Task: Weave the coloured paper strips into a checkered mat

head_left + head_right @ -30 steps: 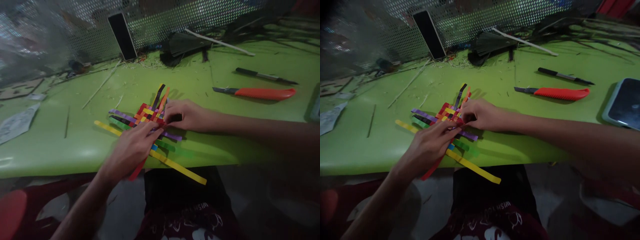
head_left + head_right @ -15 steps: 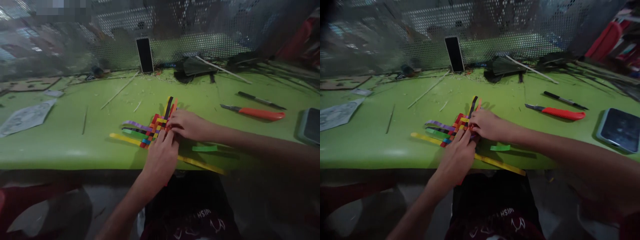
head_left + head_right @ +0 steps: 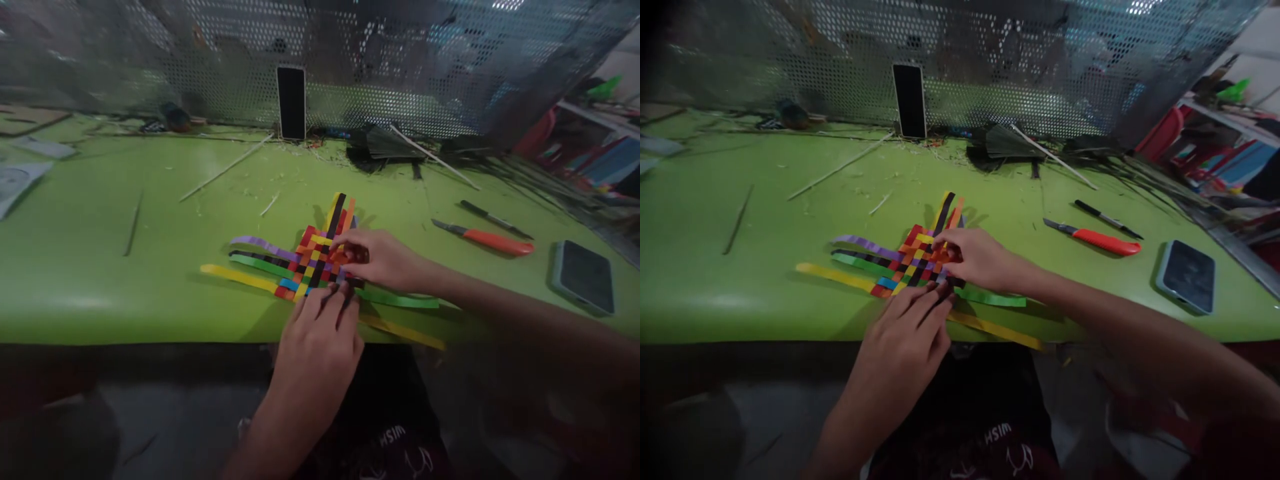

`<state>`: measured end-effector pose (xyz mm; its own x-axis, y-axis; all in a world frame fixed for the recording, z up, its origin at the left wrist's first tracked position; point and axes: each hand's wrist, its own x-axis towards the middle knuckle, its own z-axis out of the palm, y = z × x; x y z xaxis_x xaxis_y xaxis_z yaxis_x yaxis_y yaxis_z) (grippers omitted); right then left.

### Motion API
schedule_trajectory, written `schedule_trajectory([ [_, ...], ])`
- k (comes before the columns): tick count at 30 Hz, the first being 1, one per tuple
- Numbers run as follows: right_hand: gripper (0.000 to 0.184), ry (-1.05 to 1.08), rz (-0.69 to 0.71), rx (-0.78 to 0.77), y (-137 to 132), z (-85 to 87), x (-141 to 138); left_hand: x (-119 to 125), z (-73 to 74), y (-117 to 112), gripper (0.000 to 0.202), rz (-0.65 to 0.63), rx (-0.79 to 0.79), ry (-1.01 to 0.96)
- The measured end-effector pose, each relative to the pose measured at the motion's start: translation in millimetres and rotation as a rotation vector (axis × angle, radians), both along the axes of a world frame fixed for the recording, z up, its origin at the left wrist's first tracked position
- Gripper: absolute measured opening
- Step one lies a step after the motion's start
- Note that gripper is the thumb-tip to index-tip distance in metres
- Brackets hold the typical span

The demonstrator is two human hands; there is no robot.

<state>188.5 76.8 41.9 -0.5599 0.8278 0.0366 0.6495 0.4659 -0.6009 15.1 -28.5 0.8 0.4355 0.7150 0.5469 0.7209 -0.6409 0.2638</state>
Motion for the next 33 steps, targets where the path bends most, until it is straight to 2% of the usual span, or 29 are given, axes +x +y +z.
schedule_trajectory([
  [6,0.032,0.190,0.061,0.027,-1,-10.4,19,7,8.4,-4,0.030,0.048,-0.039,0.132],
  [10,0.032,0.280,0.055,0.058,-1,-19.3,24,2,10.6,9,0.021,-0.048,-0.067,0.136],
  [13,0.026,0.323,0.054,0.106,-2,-24.6,24,-7,8.2,15,0.023,-0.131,-0.132,0.076],
  [19,0.027,0.290,0.063,0.205,-3,-28.2,25,-28,6.9,16,0.048,-0.236,-0.243,0.065],
  [25,0.014,0.128,0.252,0.390,0,-17.9,26,-34,12.3,23,0.076,-0.263,-0.309,0.026],
  [29,0.019,0.004,0.307,0.447,-2,-15.2,29,-32,11.8,25,0.076,-0.266,-0.343,0.017],
  [33,0.019,0.018,0.302,0.475,-2,-17.4,32,-31,10.3,27,0.067,-0.305,-0.359,-0.018],
])
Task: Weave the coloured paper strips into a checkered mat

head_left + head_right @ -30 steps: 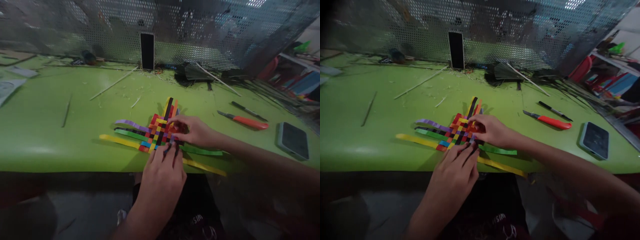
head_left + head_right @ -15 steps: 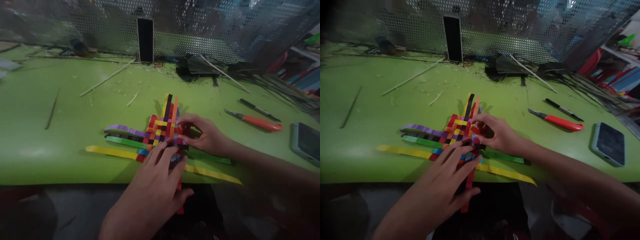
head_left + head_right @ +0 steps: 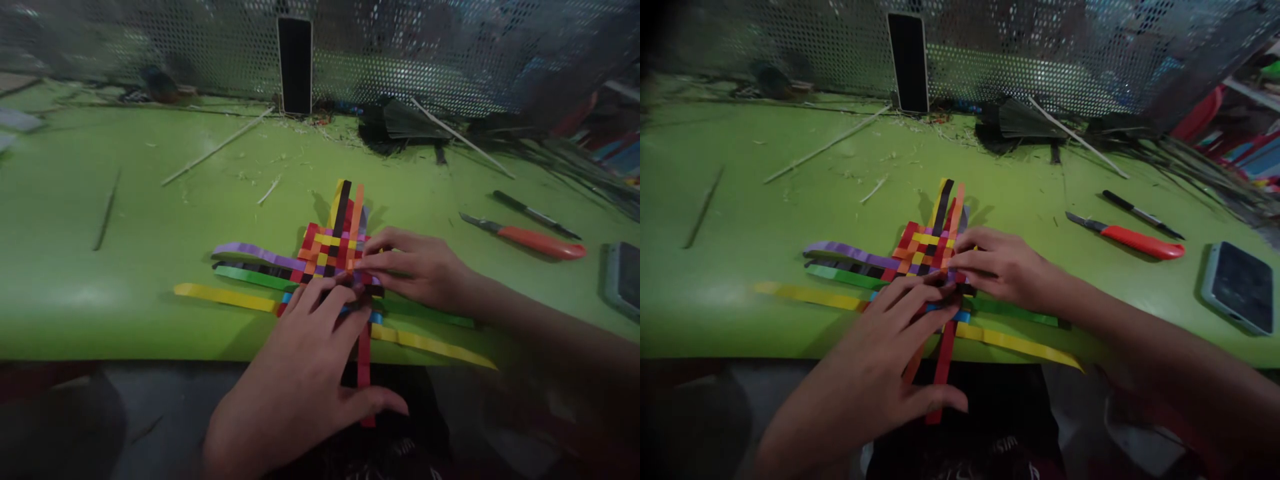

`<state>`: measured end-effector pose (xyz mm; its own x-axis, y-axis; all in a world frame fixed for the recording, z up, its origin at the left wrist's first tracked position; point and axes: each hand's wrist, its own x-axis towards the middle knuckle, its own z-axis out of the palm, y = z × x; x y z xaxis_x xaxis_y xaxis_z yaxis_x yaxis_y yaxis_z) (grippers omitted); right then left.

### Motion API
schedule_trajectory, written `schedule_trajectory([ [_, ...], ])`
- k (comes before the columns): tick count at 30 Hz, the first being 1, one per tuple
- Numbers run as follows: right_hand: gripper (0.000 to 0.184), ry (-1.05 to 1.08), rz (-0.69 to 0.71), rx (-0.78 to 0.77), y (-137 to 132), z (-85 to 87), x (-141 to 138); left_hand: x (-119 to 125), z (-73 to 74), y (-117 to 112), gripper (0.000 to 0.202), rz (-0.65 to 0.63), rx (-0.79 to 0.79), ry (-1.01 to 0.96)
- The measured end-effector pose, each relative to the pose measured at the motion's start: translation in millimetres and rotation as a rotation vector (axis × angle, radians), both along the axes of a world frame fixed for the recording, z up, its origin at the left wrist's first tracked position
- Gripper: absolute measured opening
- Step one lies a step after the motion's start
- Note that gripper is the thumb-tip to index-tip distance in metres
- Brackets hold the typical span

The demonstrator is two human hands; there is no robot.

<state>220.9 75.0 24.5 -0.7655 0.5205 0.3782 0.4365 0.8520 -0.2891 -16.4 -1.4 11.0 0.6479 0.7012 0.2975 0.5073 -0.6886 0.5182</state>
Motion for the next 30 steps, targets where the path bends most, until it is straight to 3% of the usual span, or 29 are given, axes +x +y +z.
schedule_trajectory([
  [15,0.012,0.036,-0.129,0.055,-8.4,6.6,-3.5,1.1,-2.2,-0.9,0.050,0.022,-0.019,-0.054],
  [23,0.016,-0.030,-0.123,0.057,-8.4,5.6,-7.7,0.2,-2.7,-0.5,0.045,0.015,-0.014,-0.086],
  [30,0.013,-0.001,-0.109,-0.060,-4.4,6.3,-3.2,-1.9,-5.1,0.1,0.048,0.013,0.001,-0.096],
])
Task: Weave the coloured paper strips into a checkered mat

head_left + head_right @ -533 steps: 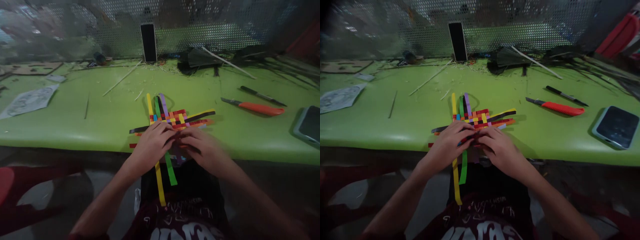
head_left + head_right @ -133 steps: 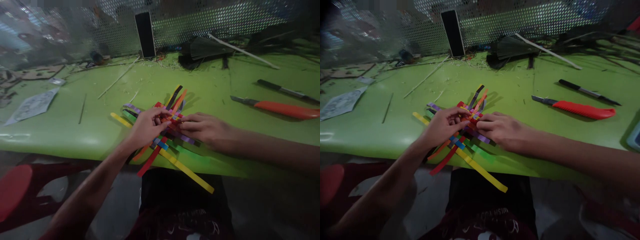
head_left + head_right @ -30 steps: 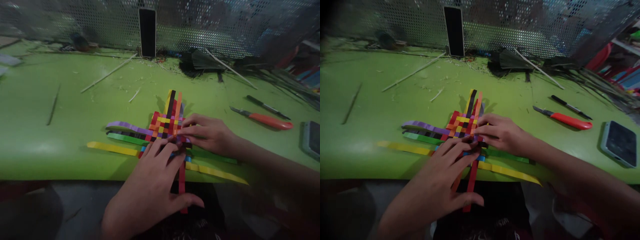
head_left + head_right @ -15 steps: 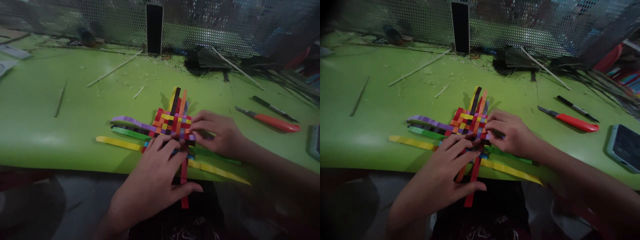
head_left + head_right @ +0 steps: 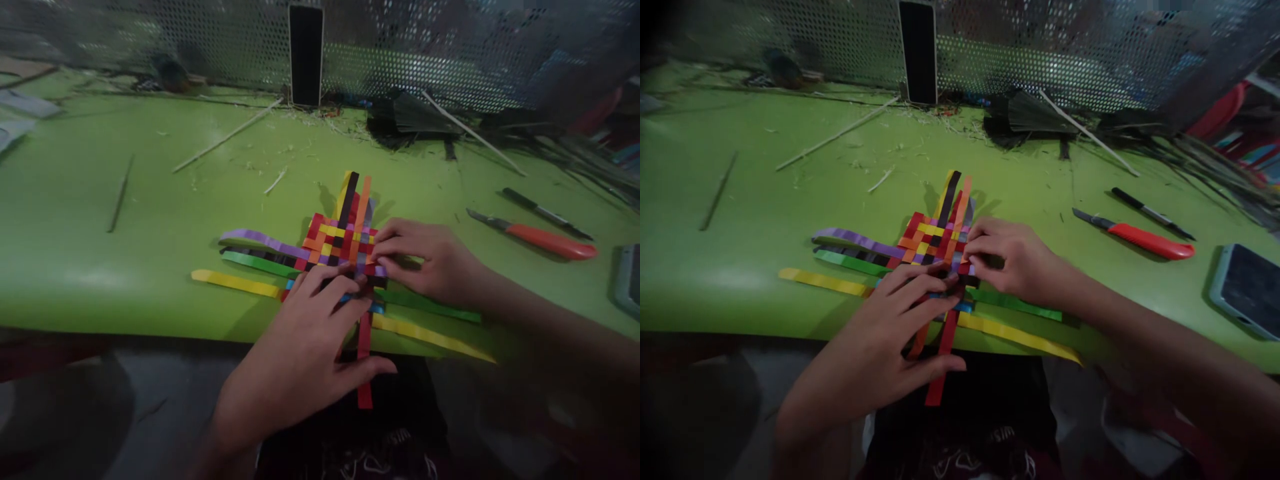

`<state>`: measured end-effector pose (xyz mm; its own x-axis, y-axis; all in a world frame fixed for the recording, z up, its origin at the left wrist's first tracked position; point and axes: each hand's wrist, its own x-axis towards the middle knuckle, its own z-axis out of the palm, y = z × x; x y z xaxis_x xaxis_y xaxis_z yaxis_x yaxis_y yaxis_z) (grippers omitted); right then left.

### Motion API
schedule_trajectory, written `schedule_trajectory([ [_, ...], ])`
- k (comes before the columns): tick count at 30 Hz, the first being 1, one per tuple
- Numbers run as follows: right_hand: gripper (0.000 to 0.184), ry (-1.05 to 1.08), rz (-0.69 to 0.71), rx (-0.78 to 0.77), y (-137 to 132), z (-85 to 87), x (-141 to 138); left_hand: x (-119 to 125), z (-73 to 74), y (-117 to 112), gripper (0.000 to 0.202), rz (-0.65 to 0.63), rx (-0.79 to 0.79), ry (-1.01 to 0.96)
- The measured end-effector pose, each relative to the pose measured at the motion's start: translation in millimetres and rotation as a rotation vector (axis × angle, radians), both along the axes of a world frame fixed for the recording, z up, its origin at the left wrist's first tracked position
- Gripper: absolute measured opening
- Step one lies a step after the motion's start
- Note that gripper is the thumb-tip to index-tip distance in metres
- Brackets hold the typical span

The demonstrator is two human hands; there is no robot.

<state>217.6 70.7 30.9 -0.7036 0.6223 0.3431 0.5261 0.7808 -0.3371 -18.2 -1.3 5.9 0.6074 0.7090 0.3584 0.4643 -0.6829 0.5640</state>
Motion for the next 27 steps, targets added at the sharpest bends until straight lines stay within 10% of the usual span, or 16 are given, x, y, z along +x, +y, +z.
schedule_trajectory([
  [27,0.014,0.014,-0.115,0.049,-7.8,-2.4,-5.2,-2.0,-0.6,0.3,0.046,-0.013,-0.014,0.000],
])
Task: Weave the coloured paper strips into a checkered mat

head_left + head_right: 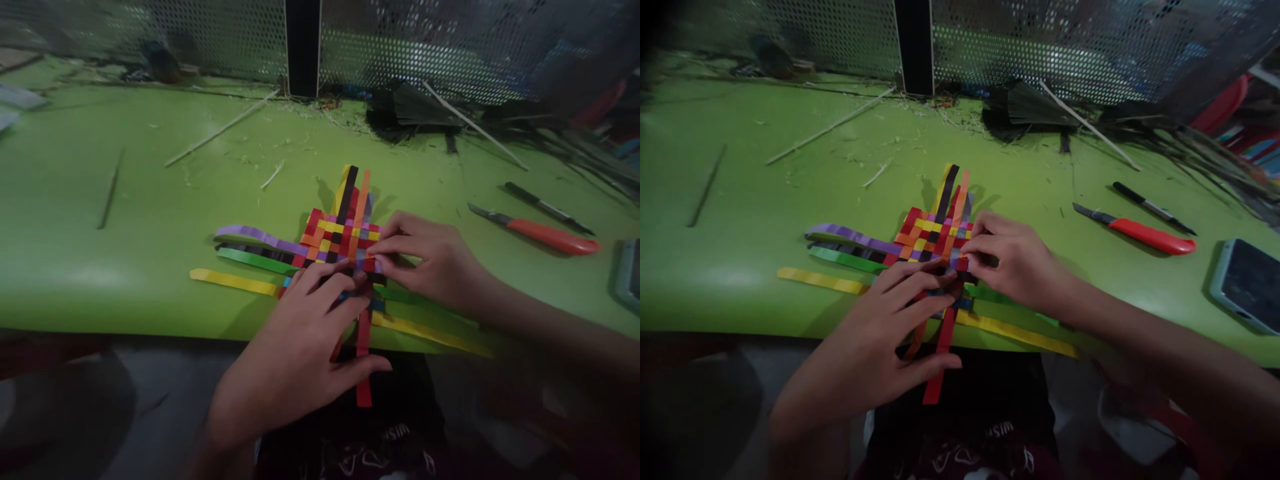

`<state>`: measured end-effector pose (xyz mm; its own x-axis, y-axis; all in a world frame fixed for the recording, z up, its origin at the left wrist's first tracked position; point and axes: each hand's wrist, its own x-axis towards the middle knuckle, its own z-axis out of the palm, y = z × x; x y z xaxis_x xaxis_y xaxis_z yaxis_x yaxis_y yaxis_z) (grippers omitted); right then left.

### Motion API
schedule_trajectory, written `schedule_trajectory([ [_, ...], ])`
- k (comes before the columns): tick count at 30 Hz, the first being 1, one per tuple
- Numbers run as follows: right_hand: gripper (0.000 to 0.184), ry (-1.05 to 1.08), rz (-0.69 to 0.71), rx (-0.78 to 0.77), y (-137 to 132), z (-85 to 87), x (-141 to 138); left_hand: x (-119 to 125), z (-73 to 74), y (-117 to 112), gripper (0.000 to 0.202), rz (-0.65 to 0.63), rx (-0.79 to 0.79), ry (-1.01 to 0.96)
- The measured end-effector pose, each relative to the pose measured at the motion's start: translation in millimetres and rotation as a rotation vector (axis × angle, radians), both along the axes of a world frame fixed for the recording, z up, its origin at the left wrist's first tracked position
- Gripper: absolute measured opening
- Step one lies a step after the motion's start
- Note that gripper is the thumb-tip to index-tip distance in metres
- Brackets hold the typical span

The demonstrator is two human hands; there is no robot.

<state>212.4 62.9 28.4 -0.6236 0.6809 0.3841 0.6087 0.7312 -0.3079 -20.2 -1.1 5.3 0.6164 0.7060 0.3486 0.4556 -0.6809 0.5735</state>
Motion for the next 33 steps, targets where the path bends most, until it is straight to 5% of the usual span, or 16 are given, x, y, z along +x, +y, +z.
schedule_trajectory([
  [12,0.014,0.034,0.026,-0.084,3,-0.1,-2,-2,-0.5,-1,0.045,-0.002,0.010,0.013],
  [18,0.013,0.027,0.185,-0.147,13,4.5,9,-2,-1.5,0,0.045,-0.005,0.005,0.021],
  [25,0.019,-0.072,0.371,0.022,25,3.5,9,-2,1.8,0,0.044,-0.002,-0.024,0.026],
  [33,0.027,-0.045,0.164,0.145,16,-9.7,-2,0,3.1,-1,0.043,0.033,-0.042,0.021],
])
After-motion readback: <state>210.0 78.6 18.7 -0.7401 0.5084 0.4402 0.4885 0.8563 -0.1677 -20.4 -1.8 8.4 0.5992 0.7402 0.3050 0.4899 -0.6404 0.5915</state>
